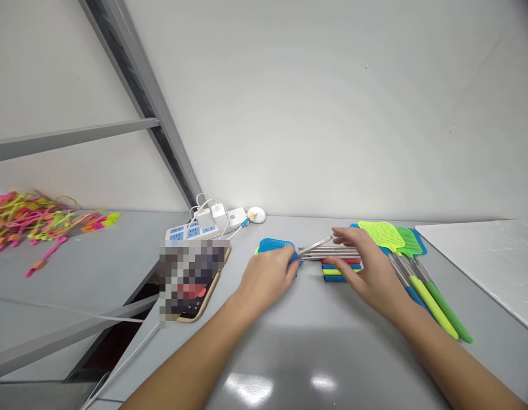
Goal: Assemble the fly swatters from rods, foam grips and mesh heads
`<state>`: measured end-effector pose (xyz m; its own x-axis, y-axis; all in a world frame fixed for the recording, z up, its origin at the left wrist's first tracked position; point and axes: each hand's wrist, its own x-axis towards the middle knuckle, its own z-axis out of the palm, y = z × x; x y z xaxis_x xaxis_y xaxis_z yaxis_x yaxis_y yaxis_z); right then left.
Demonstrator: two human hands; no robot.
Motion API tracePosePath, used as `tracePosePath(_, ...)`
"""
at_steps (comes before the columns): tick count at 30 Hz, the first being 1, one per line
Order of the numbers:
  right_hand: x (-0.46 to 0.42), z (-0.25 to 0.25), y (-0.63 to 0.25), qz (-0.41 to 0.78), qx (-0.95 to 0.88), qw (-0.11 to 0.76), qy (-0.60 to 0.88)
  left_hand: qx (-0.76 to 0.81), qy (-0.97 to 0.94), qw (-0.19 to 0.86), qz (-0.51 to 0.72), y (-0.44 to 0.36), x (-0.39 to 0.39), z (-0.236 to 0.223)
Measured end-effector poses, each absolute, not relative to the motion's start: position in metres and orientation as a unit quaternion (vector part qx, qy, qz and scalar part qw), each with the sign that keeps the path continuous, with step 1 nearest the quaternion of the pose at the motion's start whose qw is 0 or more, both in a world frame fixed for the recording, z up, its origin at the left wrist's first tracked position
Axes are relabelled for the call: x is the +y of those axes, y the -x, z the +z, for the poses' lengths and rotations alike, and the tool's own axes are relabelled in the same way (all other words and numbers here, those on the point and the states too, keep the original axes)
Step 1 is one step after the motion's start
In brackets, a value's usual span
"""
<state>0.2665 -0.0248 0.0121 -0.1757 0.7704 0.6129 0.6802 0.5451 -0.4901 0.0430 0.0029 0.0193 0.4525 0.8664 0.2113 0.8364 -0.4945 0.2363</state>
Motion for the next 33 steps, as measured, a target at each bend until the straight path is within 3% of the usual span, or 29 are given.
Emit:
tracePosePath(4,-0.022,0.005,-0.264,0.043,-0.741,0.452,0.494,0.578,-0.801,0.019,0.155,-0.027,0.022,0.020)
tracePosePath(13,-0.030,-0.016,-0.242,-0.010,-0.831,0.274,0.483,0.621,-0.777,0.025,0.102,-0.015,0.030,0.014)
tracePosePath(24,-0.027,-0.025,-0.226,-0.122,-0.844,0.186,0.488,0.587,-0.799,0.044,0.123,-0.037,0.015,0.012)
tracePosePath(29,-0.029,-0.025,-0.227,-0.154,-0.853,0.182,0.465,0.588,-0.787,0.046,0.183,-0.038,0.014,0.014)
tracePosePath(33,-0.030,-0.014,-0.234,-0.163,-0.844,0.233,0.454,0.594,-0.759,0.055,0.260,-0.031,0.018,0.022)
